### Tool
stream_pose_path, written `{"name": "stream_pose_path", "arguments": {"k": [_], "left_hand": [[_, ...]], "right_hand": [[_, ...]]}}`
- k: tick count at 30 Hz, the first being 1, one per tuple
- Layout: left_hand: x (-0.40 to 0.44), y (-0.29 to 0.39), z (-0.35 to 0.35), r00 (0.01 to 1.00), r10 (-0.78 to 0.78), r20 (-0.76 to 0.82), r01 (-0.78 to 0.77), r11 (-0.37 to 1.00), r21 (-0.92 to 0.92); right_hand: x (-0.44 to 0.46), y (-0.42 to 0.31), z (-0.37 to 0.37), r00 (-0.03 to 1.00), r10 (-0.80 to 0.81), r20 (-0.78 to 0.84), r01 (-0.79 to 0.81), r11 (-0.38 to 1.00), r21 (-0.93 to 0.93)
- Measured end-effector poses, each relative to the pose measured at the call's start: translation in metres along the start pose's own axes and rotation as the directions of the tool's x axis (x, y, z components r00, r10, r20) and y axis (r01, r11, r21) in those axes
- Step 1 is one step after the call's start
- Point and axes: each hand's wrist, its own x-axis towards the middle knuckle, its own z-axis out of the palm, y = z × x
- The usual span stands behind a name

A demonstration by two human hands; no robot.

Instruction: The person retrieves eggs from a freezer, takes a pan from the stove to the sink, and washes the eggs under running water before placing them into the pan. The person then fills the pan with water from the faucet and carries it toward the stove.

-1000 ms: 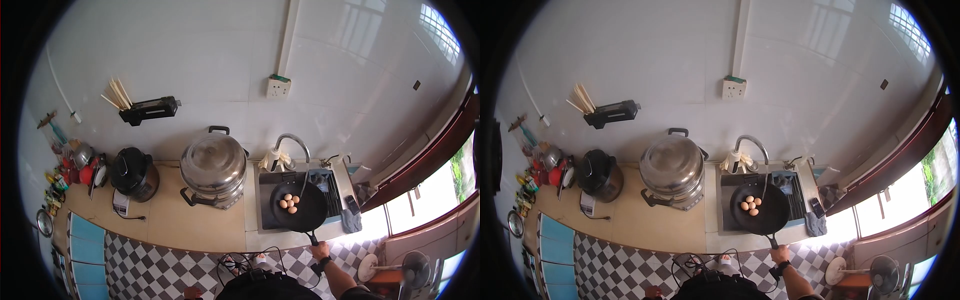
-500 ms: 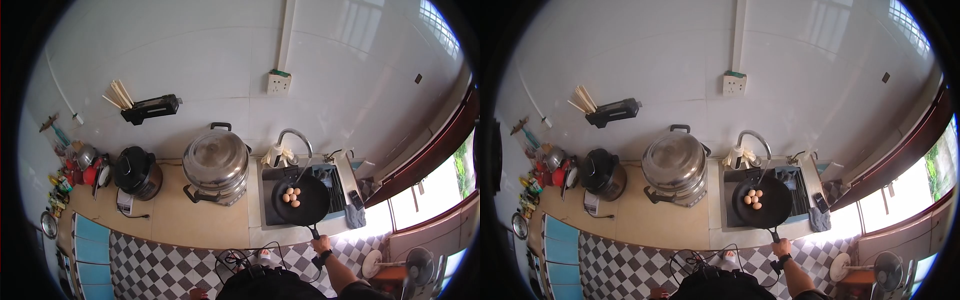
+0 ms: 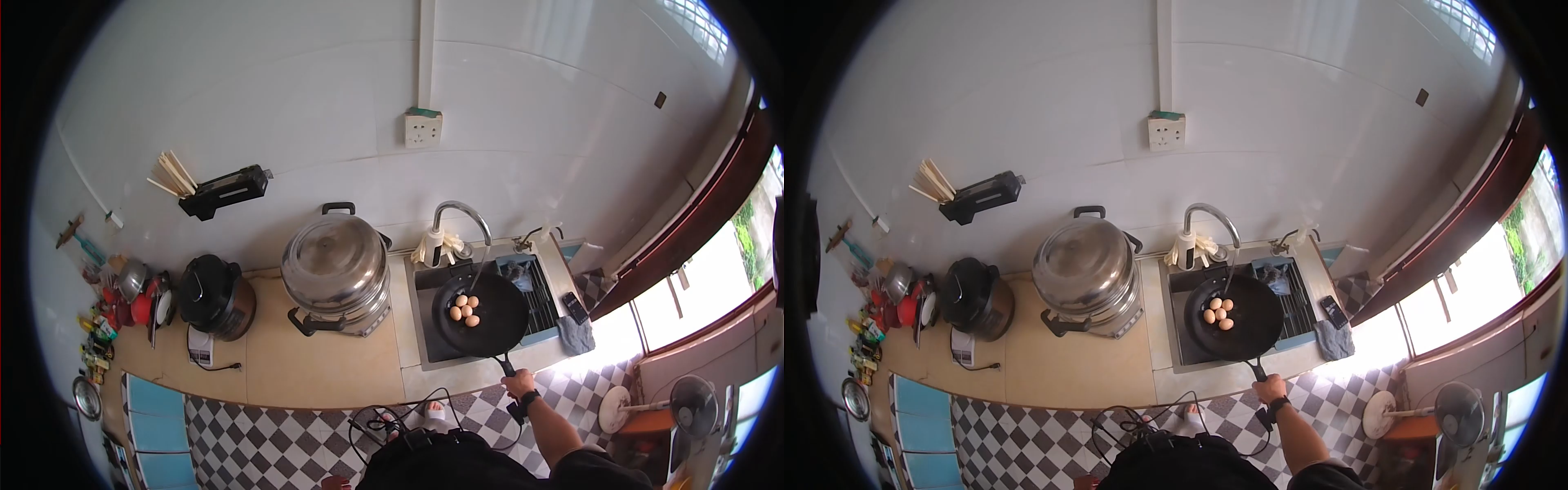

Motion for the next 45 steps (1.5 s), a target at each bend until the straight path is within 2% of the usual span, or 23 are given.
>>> {"name": "stream_pose_path", "arguments": {"k": [3,4,5,7,13,17,20,22,24,25,26,28,29,30,31,33,35,36,38,41,42,43,45], "left_hand": [[0.008,0.003,0.007,0.92,0.364,0.144,-0.383,0.757,0.53],[-0.011,0.007,0.015,0.973,0.231,0.003,-0.215,0.901,0.377],[-0.02,0.016,0.023,0.972,0.237,0.004,-0.22,0.899,0.38],[-0.041,0.035,0.039,0.983,0.021,-0.18,0.024,0.969,0.245],[-0.049,0.046,0.04,0.984,0.148,-0.098,-0.091,0.894,0.438],[-0.054,0.04,0.038,0.984,0.119,-0.133,-0.064,0.931,0.361],[-0.041,0.025,0.034,0.976,0.212,-0.056,-0.181,0.923,0.339],[-0.031,0.02,0.028,0.906,0.404,0.123,-0.375,0.633,0.678],[-0.02,0.018,0.02,0.795,0.489,0.359,-0.5,0.192,0.844],[-0.014,0.018,0.016,0.732,0.482,0.482,-0.524,-0.053,0.85],[-0.008,0.016,0.013,0.73,0.484,0.483,-0.526,-0.054,0.849],[0.006,0.016,0.01,0.67,0.448,0.592,-0.485,-0.34,0.806],[0.023,0.012,0.009,0.796,0.438,0.418,-0.479,0.033,0.877],[0.027,0.016,0.013,0.889,0.405,0.215,-0.405,0.474,0.782],[0.028,0.019,0.016,0.935,0.354,0.01,-0.297,0.768,0.567],[0.033,0.023,0.013,0.873,0.483,0.064,-0.402,0.641,0.653],[0.029,0.025,0.009,0.721,0.657,0.221,-0.525,0.309,0.793],[0.03,0.027,0.005,0.717,0.667,0.202,-0.521,0.321,0.79],[0.036,0.033,-0.004,0.421,0.659,0.624,-0.285,-0.557,0.78],[0.045,0.039,0.017,0.422,0.796,0.435,-0.288,-0.337,0.896],[0.026,0.038,0.023,0.55,0.741,0.384,-0.185,-0.34,0.922],[0.019,0.05,0.029,0.551,0.748,0.369,-0.178,-0.327,0.928],[0.007,0.056,0.029,0.787,0.51,0.348,-0.197,-0.327,0.924]], "right_hand": [[-0.001,-0.001,0.001,0.999,0.01,0.038,-0.012,0.998,0.069],[-0.006,-0.007,-0.003,1.0,0.006,0.031,-0.008,0.997,0.073],[-0.011,-0.011,-0.005,1.0,0.001,0.023,-0.003,0.997,0.076],[-0.007,-0.008,-0.004,0.999,0.001,0.036,-0.004,0.996,0.084],[0.0,-0.004,-0.011,0.996,0.0,0.088,0.0,1.0,-0.006],[-0.001,0.0,-0.01,0.993,-0.114,0.007,0.114,0.985,-0.13],[-0.011,-0.001,-0.012,0.991,-0.119,-0.056,0.109,0.982,-0.151],[-0.025,-0.003,-0.016,0.984,-0.129,-0.12,0.108,0.98,-0.169],[-0.03,-0.005,-0.018,0.973,-0.142,-0.184,0.108,0.977,-0.184],[-0.032,-0.001,-0.019,0.976,-0.13,-0.174,0.104,0.983,-0.152],[-0.03,0.008,-0.018,0.979,-0.119,-0.163,0.1,0.988,-0.119],[-0.029,0.034,-0.012,0.962,-0.188,-0.197,0.158,0.975,-0.158],[-0.026,0.037,-0.007,0.941,-0.256,-0.222,0.212,0.956,-0.202],[-0.035,0.031,-0.011,0.964,-0.197,-0.18,0.173,0.975,-0.139],[-0.045,0.029,-0.016,0.981,-0.142,-0.132,0.132,0.988,-0.08],[-0.059,0.021,-0.018,0.983,-0.116,-0.143,0.11,0.993,-0.051],[-0.057,0.024,-0.014,0.98,-0.123,-0.155,0.118,0.992,-0.044],[-0.051,0.03,-0.011,0.973,-0.164,-0.161,0.157,0.986,-0.053],[-0.037,0.041,-0.006,0.959,-0.227,-0.168,0.217,0.973,-0.077],[-0.02,0.055,0.004,0.932,-0.284,-0.224,0.257,0.956,-0.142],[-0.01,0.063,0.007,0.93,-0.297,-0.214,0.27,0.952,-0.147],[0.0,0.071,0.011,0.925,-0.309,-0.22,0.272,0.945,-0.182],[0.0,0.064,0.014,0.92,-0.329,-0.215,0.281,0.933,-0.225]]}}
